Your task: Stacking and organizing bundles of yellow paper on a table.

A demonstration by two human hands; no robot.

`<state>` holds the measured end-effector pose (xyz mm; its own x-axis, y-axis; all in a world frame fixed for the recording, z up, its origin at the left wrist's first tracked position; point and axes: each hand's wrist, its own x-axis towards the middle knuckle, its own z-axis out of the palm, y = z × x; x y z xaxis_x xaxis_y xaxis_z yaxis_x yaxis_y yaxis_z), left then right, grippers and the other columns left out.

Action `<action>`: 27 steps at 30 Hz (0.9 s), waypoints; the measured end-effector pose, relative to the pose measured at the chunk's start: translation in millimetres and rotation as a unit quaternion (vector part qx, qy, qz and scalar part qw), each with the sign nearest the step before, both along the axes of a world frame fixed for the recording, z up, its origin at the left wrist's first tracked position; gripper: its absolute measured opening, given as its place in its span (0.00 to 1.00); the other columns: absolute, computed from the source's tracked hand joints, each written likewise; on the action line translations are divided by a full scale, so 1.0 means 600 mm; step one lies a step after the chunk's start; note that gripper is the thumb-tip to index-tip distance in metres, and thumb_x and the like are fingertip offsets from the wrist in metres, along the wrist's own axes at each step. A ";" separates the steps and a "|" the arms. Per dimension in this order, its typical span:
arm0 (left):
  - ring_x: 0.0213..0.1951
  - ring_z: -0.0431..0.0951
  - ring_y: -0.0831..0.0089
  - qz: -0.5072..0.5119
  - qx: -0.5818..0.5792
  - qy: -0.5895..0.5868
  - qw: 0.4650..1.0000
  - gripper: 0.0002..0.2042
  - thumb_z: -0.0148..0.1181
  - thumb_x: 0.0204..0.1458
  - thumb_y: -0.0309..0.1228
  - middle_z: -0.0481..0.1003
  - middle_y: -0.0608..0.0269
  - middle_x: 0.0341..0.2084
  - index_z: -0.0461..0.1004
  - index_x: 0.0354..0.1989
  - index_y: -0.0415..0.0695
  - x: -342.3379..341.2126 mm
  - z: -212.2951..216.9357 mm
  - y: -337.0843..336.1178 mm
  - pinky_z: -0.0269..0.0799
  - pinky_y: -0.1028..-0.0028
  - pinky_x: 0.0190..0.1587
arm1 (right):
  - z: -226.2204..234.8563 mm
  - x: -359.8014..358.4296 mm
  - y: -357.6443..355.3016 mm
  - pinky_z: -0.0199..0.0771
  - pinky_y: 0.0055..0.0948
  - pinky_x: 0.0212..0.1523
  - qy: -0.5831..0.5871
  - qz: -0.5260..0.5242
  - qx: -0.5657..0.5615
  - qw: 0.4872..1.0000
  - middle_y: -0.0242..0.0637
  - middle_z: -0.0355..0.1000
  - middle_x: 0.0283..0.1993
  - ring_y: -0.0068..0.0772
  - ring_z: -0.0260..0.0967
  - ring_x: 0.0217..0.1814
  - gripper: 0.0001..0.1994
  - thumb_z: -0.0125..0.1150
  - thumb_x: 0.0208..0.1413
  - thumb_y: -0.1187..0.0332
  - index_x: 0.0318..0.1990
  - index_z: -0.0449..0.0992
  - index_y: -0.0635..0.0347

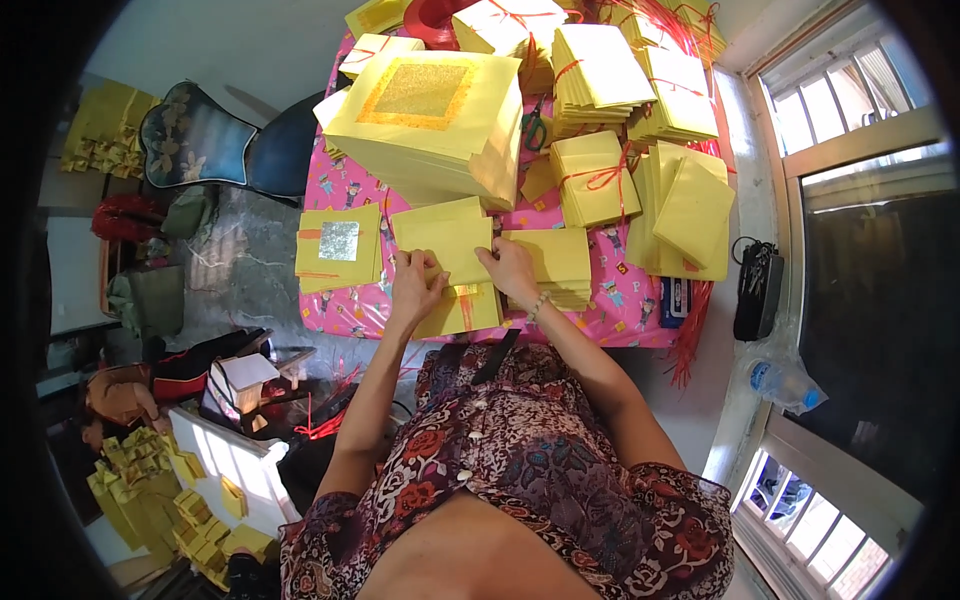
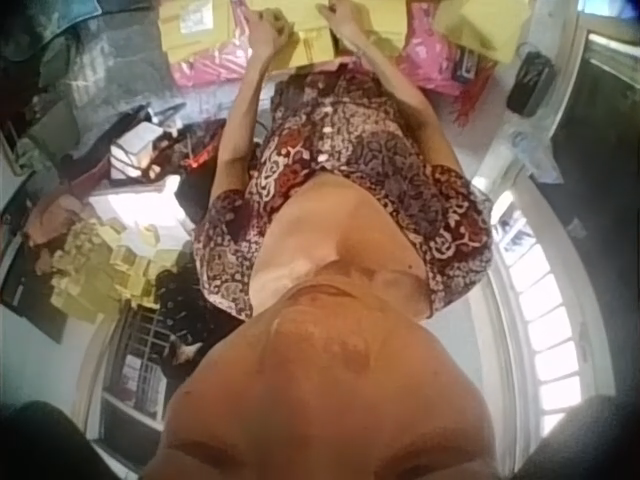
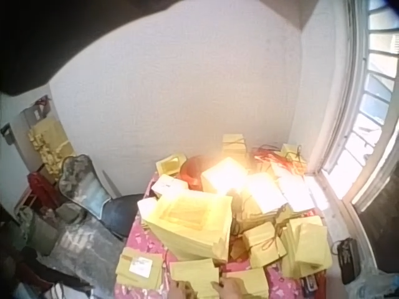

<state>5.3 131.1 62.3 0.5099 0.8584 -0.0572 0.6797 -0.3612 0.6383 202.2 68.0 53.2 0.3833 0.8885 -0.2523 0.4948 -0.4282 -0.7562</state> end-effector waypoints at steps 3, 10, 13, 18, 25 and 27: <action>0.43 0.70 0.49 0.013 0.014 0.006 1.000 0.18 0.69 0.45 0.31 0.67 0.47 0.38 0.68 0.40 0.39 0.002 -0.005 -0.004 0.69 0.59 0.45 | 0.062 -0.027 -0.007 0.73 0.45 0.32 -0.190 -0.064 0.150 0.968 0.46 0.73 0.30 0.52 0.74 0.33 0.15 0.63 0.55 0.58 0.32 0.72 0.62; 0.42 0.70 0.49 0.023 0.063 -0.025 0.997 0.18 0.70 0.44 0.29 0.67 0.47 0.39 0.70 0.42 0.40 -0.005 -0.026 -0.014 0.69 0.58 0.44 | 0.025 -0.088 -0.033 0.73 0.45 0.34 -0.143 0.112 0.081 0.980 0.43 0.72 0.33 0.51 0.73 0.33 0.10 0.63 0.54 0.64 0.35 0.69 0.59; 0.44 0.69 0.50 0.035 0.070 -0.057 0.995 0.17 0.70 0.45 0.29 0.68 0.48 0.39 0.71 0.42 0.40 0.001 -0.008 -0.025 0.68 0.59 0.45 | 0.010 -0.076 -0.040 0.75 0.43 0.33 -0.127 0.116 0.093 0.981 0.42 0.72 0.33 0.47 0.74 0.37 0.10 0.63 0.54 0.64 0.35 0.69 0.58; 0.45 0.68 0.53 0.023 0.075 -0.108 0.991 0.18 0.71 0.44 0.29 0.67 0.51 0.39 0.72 0.44 0.41 -0.021 -0.024 -0.026 0.67 0.61 0.48 | 0.013 -0.073 -0.042 0.71 0.43 0.32 -0.097 0.115 0.106 0.983 0.41 0.70 0.32 0.49 0.71 0.34 0.10 0.61 0.56 0.65 0.34 0.68 0.59; 0.46 0.68 0.54 0.017 0.055 -0.101 0.993 0.20 0.74 0.41 0.33 0.66 0.53 0.41 0.74 0.42 0.44 -0.047 -0.026 -0.004 0.66 0.61 0.49 | 0.017 -0.076 -0.038 0.74 0.43 0.36 -0.111 0.120 0.069 0.984 0.43 0.71 0.34 0.47 0.73 0.38 0.12 0.62 0.55 0.63 0.36 0.68 0.59; 0.46 0.67 0.55 0.027 0.034 -0.104 0.994 0.20 0.75 0.41 0.34 0.65 0.55 0.41 0.75 0.43 0.46 -0.057 -0.031 0.002 0.67 0.61 0.48 | 0.013 -0.076 -0.037 0.74 0.43 0.36 -0.116 0.121 0.065 0.984 0.43 0.71 0.35 0.47 0.73 0.39 0.12 0.62 0.55 0.63 0.37 0.68 0.59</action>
